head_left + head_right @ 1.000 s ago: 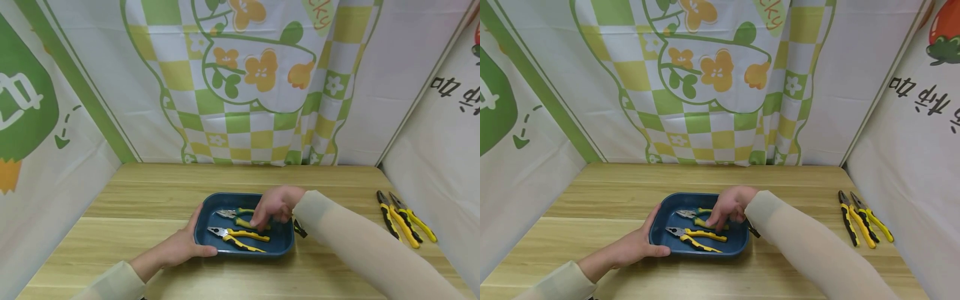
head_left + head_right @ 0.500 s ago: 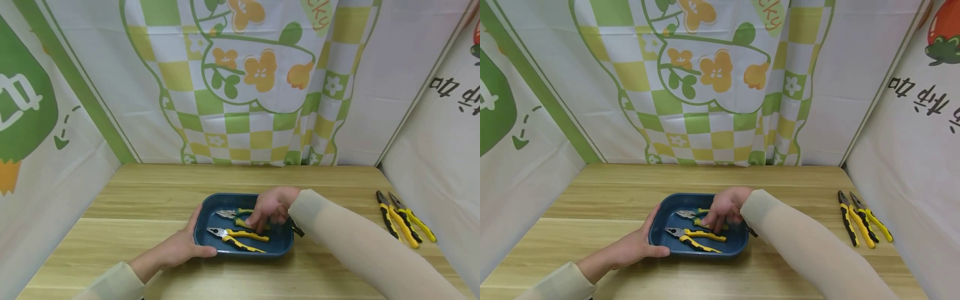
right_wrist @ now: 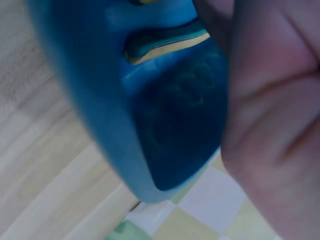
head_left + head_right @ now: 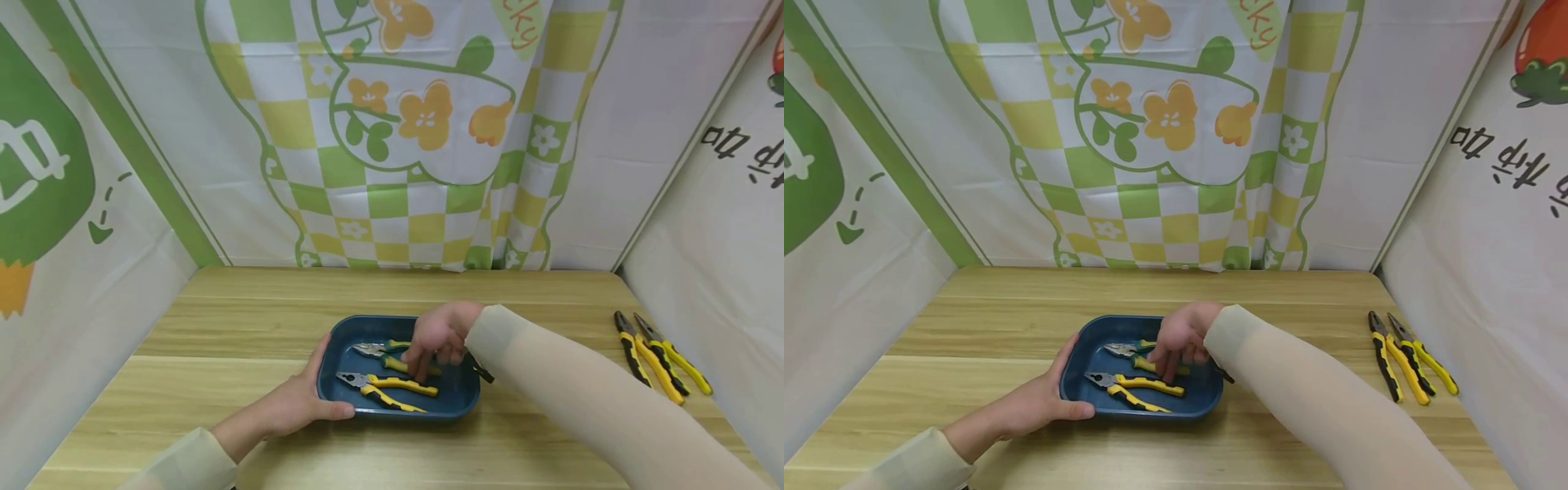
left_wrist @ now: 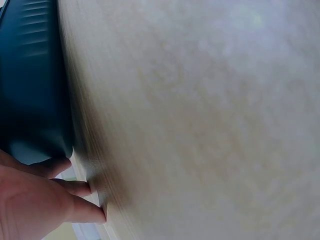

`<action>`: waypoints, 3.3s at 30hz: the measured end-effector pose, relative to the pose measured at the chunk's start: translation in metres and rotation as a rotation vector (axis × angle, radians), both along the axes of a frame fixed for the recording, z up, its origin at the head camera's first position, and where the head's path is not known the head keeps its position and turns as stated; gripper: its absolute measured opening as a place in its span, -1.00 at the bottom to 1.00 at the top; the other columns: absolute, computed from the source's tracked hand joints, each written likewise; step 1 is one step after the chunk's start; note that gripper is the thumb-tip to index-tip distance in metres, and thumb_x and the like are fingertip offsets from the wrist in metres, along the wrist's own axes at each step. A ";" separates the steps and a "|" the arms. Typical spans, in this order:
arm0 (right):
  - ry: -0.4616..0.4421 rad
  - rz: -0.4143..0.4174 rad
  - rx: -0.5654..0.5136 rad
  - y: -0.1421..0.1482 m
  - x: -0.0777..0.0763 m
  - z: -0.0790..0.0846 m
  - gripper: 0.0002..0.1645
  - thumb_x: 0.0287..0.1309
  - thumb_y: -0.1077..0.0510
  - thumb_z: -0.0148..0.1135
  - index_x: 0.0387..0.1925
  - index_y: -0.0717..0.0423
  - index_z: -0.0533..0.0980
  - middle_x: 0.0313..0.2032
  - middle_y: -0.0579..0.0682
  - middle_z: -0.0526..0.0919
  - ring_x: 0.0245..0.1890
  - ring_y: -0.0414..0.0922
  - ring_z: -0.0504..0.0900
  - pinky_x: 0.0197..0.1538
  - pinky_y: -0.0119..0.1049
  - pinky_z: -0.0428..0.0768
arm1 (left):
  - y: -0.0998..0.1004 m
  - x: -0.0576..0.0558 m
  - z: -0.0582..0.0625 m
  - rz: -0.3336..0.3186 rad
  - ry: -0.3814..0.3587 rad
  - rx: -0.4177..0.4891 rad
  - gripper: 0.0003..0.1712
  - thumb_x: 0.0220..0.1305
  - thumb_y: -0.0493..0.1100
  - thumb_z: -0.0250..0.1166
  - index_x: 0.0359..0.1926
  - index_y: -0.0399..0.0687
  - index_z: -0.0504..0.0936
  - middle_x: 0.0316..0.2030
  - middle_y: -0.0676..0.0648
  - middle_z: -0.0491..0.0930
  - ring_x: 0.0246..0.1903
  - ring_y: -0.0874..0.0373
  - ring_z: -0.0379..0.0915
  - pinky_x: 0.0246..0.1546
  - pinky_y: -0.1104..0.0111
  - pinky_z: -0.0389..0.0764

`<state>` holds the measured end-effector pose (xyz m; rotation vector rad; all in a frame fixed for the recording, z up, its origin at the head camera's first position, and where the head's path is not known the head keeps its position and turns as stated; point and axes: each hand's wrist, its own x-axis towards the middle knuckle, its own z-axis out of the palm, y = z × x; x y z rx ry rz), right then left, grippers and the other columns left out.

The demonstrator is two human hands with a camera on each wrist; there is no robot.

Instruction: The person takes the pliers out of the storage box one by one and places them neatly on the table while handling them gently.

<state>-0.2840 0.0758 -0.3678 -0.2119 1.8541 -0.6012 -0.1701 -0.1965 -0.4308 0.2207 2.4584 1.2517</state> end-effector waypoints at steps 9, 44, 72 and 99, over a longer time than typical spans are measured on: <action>-0.014 -0.009 -0.045 0.000 0.003 -0.001 -0.70 0.43 0.07 0.14 -0.02 0.11 0.68 -0.09 0.05 0.71 -0.76 -0.22 0.09 -0.66 -0.39 0.21 | 0.001 0.000 0.001 0.009 -0.002 0.003 0.52 -0.04 0.17 0.60 0.59 0.14 -0.40 0.21 -0.55 0.35 -0.03 -0.15 0.44 0.12 -0.09 0.31; 0.255 0.090 0.000 0.003 0.028 -0.014 -0.59 0.16 0.24 0.43 0.07 0.03 0.65 -0.40 0.02 0.76 -0.34 -0.12 0.72 -0.54 -0.36 0.27 | 0.001 0.002 0.003 0.000 0.010 -0.013 0.54 -0.06 0.16 0.61 0.59 0.14 -0.41 0.21 -0.58 0.33 0.01 -0.19 0.43 0.12 -0.12 0.31; 0.244 -0.027 -0.147 0.027 0.023 -0.007 -0.54 0.20 0.21 0.36 0.16 0.12 0.58 -0.39 0.12 0.75 -0.67 -0.20 0.32 -0.63 -0.40 0.14 | 0.000 0.002 0.000 0.000 0.030 -0.056 0.55 -0.07 0.22 0.60 0.59 0.15 -0.40 0.22 -0.58 0.31 0.12 -0.31 0.35 0.10 -0.16 0.31; -0.107 -0.328 -0.658 0.069 0.024 -0.010 -0.75 0.40 0.28 0.13 0.03 0.31 0.55 -0.32 0.16 0.69 -0.77 -0.28 0.08 -0.64 -0.42 0.08 | 0.000 -0.001 -0.003 -0.002 0.033 -0.050 0.53 -0.05 0.24 0.58 0.58 0.23 -0.43 0.28 -0.59 0.23 0.17 -0.35 0.31 0.13 -0.19 0.28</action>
